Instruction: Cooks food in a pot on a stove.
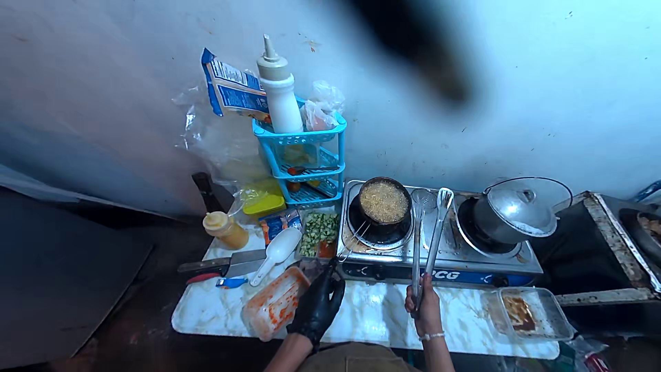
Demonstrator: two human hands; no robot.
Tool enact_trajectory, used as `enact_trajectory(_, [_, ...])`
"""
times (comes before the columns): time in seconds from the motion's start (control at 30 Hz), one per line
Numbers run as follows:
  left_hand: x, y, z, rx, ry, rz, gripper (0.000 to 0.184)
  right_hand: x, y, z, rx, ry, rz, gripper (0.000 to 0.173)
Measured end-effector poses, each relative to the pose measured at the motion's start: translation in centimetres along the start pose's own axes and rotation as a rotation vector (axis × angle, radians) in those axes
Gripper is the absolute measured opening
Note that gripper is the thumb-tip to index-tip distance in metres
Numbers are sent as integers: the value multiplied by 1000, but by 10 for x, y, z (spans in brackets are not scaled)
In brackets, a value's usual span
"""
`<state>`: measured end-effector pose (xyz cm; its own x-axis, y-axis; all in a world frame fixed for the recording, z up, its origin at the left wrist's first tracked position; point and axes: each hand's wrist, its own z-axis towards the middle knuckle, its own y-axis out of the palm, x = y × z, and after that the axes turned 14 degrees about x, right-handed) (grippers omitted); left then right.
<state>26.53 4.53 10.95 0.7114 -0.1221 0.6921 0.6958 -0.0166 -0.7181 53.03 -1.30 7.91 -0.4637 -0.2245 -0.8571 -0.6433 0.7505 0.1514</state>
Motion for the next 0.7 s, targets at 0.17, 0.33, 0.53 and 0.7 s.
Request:
enact_trajectory(0.17, [1,-1,1,-5,-14,12,62,-1,-1,-1,-3,-21,-39,60])
enact_trajectory(0.33, [1,0,2,-4,-15,2,61,2,-4,0,-2,-61,-71,59])
enact_trajectory(0.53, [0,-1,2,-21,-24,20,62,2,-3,1,18,-93,-91,52])
enact_trajectory(0.7, [4,-5,3,-46,-39,26,63,-4,1,2,40,-109,-102,51])
